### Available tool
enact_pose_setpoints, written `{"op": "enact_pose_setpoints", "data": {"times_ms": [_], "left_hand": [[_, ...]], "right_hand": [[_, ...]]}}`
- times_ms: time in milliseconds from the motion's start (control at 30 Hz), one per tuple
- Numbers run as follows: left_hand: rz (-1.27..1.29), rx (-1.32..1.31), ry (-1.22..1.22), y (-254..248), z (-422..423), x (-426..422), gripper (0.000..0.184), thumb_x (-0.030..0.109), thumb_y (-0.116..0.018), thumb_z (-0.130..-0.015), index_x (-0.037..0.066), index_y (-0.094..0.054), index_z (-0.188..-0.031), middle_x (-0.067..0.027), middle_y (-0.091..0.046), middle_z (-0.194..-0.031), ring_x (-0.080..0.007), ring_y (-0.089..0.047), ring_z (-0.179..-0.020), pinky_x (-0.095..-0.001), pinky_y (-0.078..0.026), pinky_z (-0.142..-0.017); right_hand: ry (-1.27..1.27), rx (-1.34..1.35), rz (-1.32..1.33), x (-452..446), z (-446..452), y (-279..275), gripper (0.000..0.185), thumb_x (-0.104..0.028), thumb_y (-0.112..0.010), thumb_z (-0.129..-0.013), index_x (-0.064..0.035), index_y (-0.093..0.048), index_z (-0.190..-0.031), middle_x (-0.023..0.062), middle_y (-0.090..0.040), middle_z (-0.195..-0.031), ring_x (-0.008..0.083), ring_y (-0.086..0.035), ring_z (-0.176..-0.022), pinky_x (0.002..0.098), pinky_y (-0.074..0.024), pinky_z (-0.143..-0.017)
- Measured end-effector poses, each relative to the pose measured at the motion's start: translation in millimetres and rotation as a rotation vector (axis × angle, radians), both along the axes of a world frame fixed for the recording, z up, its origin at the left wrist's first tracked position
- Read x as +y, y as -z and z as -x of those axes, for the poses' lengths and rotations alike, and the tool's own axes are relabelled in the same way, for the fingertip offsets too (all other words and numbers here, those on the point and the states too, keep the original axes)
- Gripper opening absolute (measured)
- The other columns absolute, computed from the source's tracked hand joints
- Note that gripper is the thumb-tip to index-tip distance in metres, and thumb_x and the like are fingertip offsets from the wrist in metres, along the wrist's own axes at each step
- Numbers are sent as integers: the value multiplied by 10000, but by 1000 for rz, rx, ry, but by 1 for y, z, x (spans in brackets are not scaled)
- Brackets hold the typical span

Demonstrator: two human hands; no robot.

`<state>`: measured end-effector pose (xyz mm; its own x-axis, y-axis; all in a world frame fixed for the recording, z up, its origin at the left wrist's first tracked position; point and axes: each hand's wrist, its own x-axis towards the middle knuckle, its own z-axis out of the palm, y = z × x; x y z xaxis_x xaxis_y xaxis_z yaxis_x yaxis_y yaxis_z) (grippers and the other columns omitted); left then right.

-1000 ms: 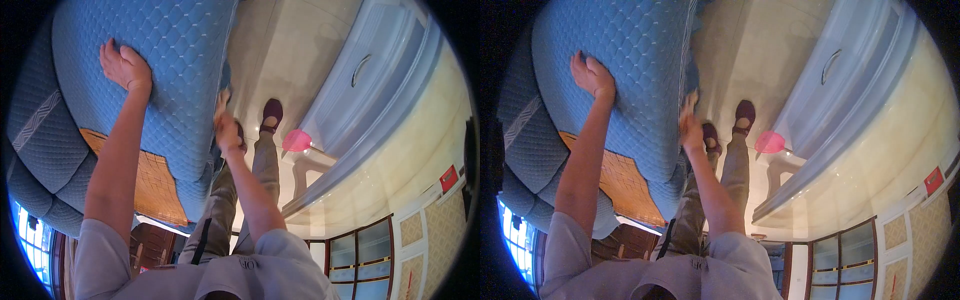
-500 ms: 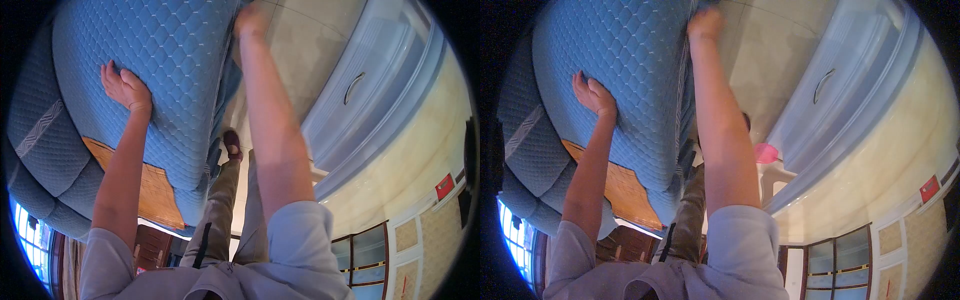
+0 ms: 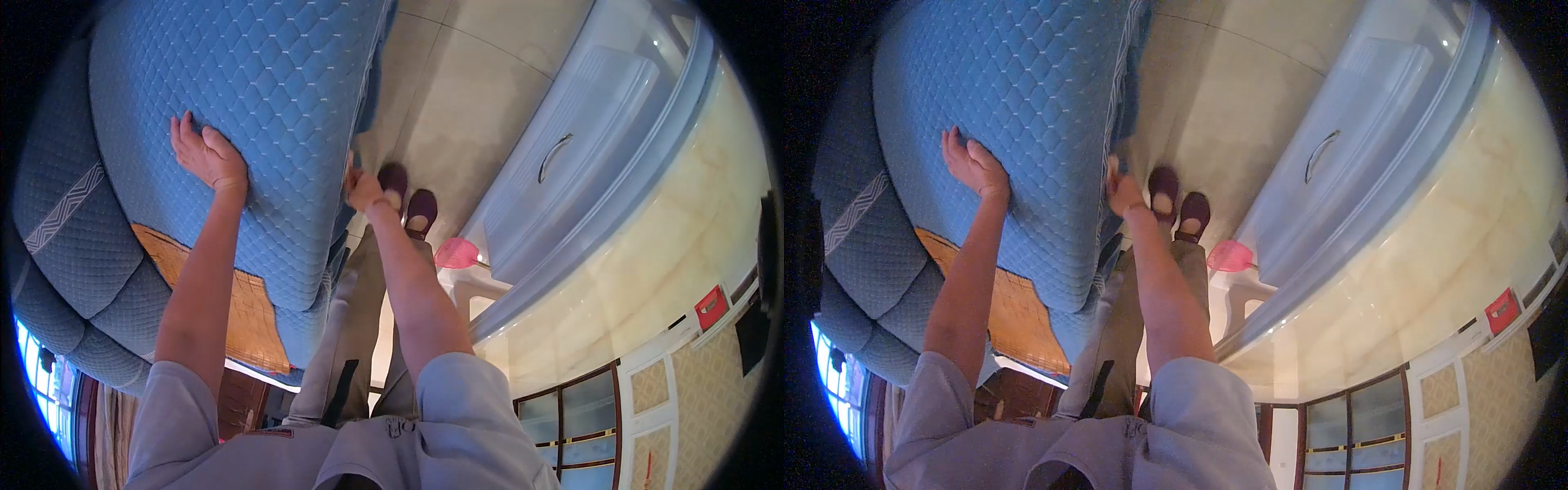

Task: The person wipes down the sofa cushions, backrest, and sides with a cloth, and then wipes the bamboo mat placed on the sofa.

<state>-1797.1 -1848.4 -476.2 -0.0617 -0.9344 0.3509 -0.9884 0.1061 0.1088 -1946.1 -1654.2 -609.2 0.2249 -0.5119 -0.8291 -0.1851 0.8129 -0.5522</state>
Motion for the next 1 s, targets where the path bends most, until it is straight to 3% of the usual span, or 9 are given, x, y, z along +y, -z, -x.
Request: {"op": "enact_pose_setpoints", "data": {"times_ms": [300,433,533,567,633,733,767,900,1000], "left_hand": [[-12,10,-2,-5,8,-3,455,263,-355,-901,-18,-463,-1243,-233,-398,-1351,-380,-374,-1240,-464,-271,-1028],[-72,29,-24,-7,5,3,479,298,-330,-926,-25,-440,-1262,-228,-375,-1372,-373,-357,-1253,-457,-263,-1031],[-83,44,-39,-7,4,2,467,273,-361,-893,-10,-440,-1256,-223,-375,-1378,-370,-341,-1271,-457,-229,-1049],[-89,40,-44,-9,4,3,467,273,-361,-893,-10,-440,-1256,-223,-375,-1378,-370,-341,-1271,-457,-229,-1049],[-87,38,-26,-9,6,2,483,310,-329,-934,-27,-438,-1263,-222,-370,-1380,-364,-350,-1263,-445,-252,-1040],[-89,36,-34,-12,9,2,486,316,-333,-938,-31,-436,-1263,-221,-371,-1378,-360,-354,-1260,-441,-250,-1046],[-92,30,-32,-12,8,2,486,316,-333,-938,-31,-436,-1263,-221,-371,-1378,-360,-354,-1260,-441,-250,-1046],[-94,45,-35,-10,7,3,490,318,-336,-939,-39,-433,-1260,-218,-372,-1379,-358,-356,-1262,-440,-258,-1046],[-106,65,-41,-12,5,7,490,314,-337,-939,-45,-433,-1258,-222,-365,-1382,-363,-355,-1263,-444,-265,-1042]], "right_hand": [[-78,58,-130,-26,-5,44,307,-194,-489,-897,-12,-559,-1133,204,-613,-1055,322,-593,-943,407,-493,-765],[455,120,-129,-174,83,73,295,-220,-480,-921,6,-584,-1078,181,-629,-1006,286,-618,-865,401,-526,-664],[630,564,236,-276,165,3,264,-206,-508,-869,10,-624,-967,237,-645,-950,397,-616,-927,453,-482,-798],[1021,312,105,-302,182,-23,236,-181,-491,-874,1,-611,-963,236,-637,-975,395,-607,-933,444,-482,-801],[1279,266,714,-345,209,61,83,19,-486,-789,-31,-553,-789,123,-586,-711,208,-556,-690,305,-443,-665],[744,442,801,-339,199,74,71,14,-489,-811,-15,-551,-791,122,-601,-736,219,-557,-687,307,-447,-670],[503,511,606,-316,186,56,248,-168,-559,-838,-14,-607,-1025,182,-669,-928,314,-630,-864,387,-485,-756],[-15,315,210,-196,91,56,424,-290,-569,-843,-39,-582,-1185,160,-613,-1168,289,-574,-1090,365,-430,-931],[253,220,42,-46,-17,90,437,-33,-408,-887,-21,-389,-1324,267,-551,-1180,374,-529,-1109,409,-407,-949]]}}
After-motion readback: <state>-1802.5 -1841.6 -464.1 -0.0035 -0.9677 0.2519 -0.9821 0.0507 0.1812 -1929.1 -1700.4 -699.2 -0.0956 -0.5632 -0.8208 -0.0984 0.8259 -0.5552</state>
